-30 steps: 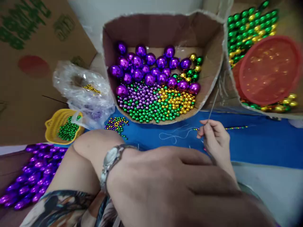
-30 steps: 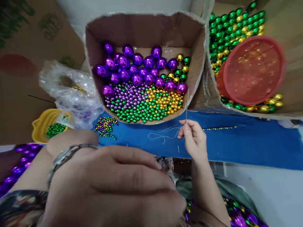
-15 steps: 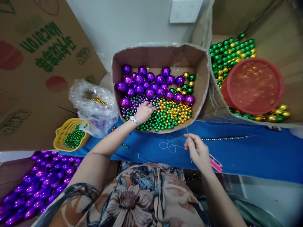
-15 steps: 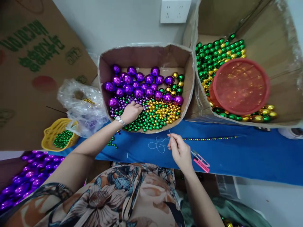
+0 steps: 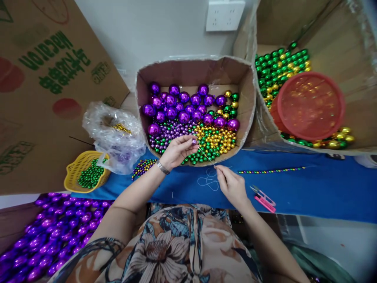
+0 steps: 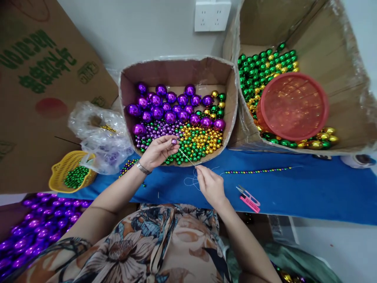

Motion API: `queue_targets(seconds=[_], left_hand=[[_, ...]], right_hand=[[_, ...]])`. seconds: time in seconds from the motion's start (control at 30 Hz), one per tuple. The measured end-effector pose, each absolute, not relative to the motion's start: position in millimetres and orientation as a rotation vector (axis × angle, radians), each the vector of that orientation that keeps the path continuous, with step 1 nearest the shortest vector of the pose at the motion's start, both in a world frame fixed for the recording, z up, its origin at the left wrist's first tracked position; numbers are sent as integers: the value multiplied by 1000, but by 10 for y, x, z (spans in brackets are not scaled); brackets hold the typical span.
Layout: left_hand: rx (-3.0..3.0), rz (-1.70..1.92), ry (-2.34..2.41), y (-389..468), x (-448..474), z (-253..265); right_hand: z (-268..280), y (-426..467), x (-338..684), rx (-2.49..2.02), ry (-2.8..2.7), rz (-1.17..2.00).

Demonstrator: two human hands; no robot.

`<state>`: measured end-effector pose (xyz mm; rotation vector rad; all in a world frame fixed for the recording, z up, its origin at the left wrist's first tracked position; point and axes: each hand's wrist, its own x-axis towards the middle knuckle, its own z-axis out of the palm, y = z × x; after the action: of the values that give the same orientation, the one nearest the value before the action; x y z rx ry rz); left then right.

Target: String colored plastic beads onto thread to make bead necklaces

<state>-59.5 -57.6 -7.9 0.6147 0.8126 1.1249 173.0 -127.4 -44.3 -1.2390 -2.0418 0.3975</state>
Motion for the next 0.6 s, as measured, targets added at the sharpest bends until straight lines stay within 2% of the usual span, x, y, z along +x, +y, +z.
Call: queue_targets(seconds=[0.6], left_hand=[[508, 1157, 805, -673, -530, -144]], right_hand=[[-485, -1292, 1726, -1237, -2069, 338]])
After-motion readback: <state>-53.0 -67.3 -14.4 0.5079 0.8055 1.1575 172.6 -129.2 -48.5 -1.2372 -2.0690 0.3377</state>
